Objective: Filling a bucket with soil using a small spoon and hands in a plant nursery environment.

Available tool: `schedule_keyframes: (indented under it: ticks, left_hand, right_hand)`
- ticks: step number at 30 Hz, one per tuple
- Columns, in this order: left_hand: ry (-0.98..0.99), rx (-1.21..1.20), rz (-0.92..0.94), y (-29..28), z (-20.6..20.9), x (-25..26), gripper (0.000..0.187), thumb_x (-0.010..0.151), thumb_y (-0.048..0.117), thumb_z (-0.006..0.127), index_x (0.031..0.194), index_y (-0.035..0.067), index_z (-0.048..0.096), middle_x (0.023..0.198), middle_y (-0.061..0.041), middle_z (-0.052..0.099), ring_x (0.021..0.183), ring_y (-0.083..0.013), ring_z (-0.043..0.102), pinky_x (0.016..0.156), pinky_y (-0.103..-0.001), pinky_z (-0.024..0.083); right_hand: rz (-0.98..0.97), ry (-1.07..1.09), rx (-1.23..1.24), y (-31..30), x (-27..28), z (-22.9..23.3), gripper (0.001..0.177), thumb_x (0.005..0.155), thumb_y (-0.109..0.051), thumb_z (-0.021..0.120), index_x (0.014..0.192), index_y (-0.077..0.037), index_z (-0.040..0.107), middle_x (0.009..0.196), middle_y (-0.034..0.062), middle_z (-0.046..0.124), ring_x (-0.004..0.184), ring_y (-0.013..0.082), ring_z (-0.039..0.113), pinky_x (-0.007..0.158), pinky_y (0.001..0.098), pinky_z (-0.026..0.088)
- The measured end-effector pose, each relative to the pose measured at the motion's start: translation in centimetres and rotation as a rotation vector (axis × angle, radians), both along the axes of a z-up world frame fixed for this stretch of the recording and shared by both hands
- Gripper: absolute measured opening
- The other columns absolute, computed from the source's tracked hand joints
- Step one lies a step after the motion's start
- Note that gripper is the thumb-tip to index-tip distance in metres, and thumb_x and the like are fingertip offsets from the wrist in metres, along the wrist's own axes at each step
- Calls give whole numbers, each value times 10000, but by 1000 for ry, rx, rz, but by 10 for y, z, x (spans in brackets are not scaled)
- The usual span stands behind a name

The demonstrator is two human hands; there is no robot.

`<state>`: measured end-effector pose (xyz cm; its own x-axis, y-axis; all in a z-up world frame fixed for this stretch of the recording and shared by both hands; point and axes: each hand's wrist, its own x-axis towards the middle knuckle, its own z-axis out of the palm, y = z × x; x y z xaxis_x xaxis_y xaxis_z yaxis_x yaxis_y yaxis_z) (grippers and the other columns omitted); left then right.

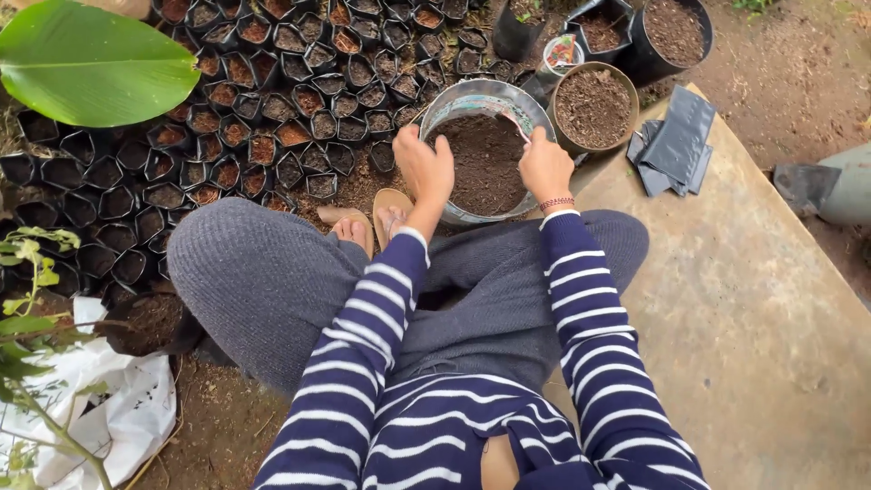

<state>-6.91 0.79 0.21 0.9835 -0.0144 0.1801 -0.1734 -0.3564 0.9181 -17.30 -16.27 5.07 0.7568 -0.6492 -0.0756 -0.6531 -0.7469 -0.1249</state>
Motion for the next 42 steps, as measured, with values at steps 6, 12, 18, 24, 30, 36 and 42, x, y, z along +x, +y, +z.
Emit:
schedule_keyframes:
  ticks: [6,12,18,24,30,36,42]
  left_hand:
    - [85,462,-493,-30,63,69,344,910,161,527,1187,-26,444,1144,-244,585,925,-421,680,847,-570,522]
    - [-62,1286,-1049,-60,101,113,245,790,165,690,972,25,775,821,-108,744,669,-300,700,691,-487,593]
    - [-620,1399,-947,-62,107,157,159,834,228,717,926,131,803,890,-88,777,708,-292,647,688,-534,423]
    - [-470,1400,-1188,-42,104,173,287,979,341,647,889,100,775,854,-81,776,668,-254,678,704,-426,484]
    - [-169,1114,-1192,-31,78,145,428,1031,452,490,1151,51,579,961,-174,740,919,-366,743,823,-539,540]
    - [-312,989,-1077,-26,27,148,180,994,147,563,1092,13,494,806,-139,661,683,-322,740,644,-470,585]
    - [-273,839,-999,-8,-10,146,219,959,175,510,814,55,621,623,-139,657,589,-350,719,535,-501,573]
  right_hand:
    - [111,94,-150,-35,23,3,153,896,-58,561,997,0,661,799,155,722,681,299,699,683,429,563]
    - [247,199,-262,-35,31,-8,187,878,-186,597,992,-75,696,886,157,758,777,368,730,680,460,553]
    - [299,302,-363,-53,27,-98,212,929,-188,541,918,-69,716,806,130,756,672,308,724,592,416,542]
    - [318,406,77,-17,49,-76,307,942,-168,493,1203,-54,606,978,207,744,872,418,723,784,495,559]
    - [277,401,202,-19,82,-52,408,985,-143,441,1343,-50,613,1018,285,732,991,498,709,848,585,551]
    - [294,434,196,3,104,14,479,994,-75,417,1430,-179,585,1109,253,727,1078,452,695,947,535,535]
    - [317,420,54,2,108,-36,521,944,-154,544,1458,-241,550,1028,220,698,915,439,733,774,531,588]
